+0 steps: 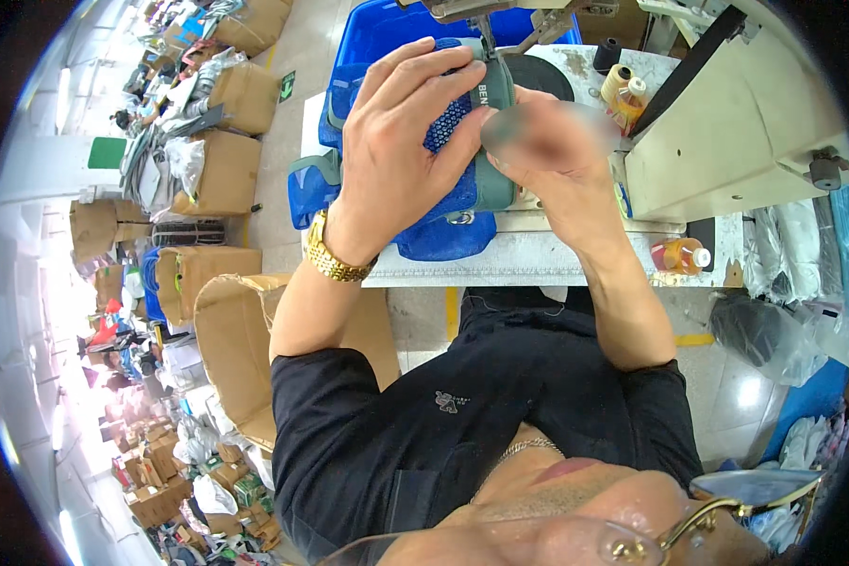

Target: Sewing together mesh and synthetic leather components to assemble a shoe upper using an industrial sewing machine.

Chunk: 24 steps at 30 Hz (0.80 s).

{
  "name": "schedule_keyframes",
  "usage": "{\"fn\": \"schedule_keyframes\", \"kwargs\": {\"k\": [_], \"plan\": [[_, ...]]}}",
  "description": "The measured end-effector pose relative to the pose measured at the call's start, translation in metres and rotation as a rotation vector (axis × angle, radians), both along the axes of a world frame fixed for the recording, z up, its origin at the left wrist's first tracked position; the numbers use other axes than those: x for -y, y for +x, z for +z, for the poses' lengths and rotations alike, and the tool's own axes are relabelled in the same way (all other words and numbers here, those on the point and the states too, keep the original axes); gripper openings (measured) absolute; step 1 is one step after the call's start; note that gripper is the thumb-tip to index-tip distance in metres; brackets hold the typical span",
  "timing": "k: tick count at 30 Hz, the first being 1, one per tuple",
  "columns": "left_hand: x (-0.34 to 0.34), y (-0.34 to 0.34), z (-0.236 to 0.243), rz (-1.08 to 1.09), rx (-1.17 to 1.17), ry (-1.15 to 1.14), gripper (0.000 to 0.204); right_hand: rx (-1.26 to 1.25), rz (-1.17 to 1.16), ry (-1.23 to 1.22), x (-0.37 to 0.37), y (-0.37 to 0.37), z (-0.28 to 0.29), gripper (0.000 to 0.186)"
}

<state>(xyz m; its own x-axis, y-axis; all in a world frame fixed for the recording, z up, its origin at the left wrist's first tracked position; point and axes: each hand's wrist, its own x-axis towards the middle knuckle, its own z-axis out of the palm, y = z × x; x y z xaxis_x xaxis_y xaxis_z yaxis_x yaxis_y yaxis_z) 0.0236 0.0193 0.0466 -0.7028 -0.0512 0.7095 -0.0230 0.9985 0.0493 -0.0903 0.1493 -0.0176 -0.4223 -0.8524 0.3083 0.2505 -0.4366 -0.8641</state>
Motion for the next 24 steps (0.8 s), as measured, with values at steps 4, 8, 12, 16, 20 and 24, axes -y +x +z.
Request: {"fn": "schedule_keyframes", "kwargs": {"k": [4,8,12,16,20,24], "plan": [[0.001,-0.001,-0.003,-0.013,-0.009,0.035,0.029,-0.010,0.000,-0.036,0.001,-0.003,0.000,0.044],[0.008,-0.001,-0.007,-0.031,0.002,0.094,0.033,-0.003,0.012,-0.028,0.003,-0.003,0.000,0.042],[0.008,-0.002,-0.004,-0.035,-0.002,0.069,0.031,-0.001,-0.003,-0.002,0.004,-0.003,0.003,0.039],[-0.005,0.008,-0.005,-0.008,0.034,0.030,0.031,-0.007,-0.055,-0.020,0.008,-0.005,-0.001,0.037],[-0.001,0.005,-0.006,-0.015,0.030,0.053,0.032,0.039,-0.045,-0.034,0.010,-0.005,-0.002,0.037],[0.005,0.000,-0.008,-0.046,0.007,0.107,0.033,0.053,-0.029,-0.042,0.012,-0.008,-0.003,0.035]]}}
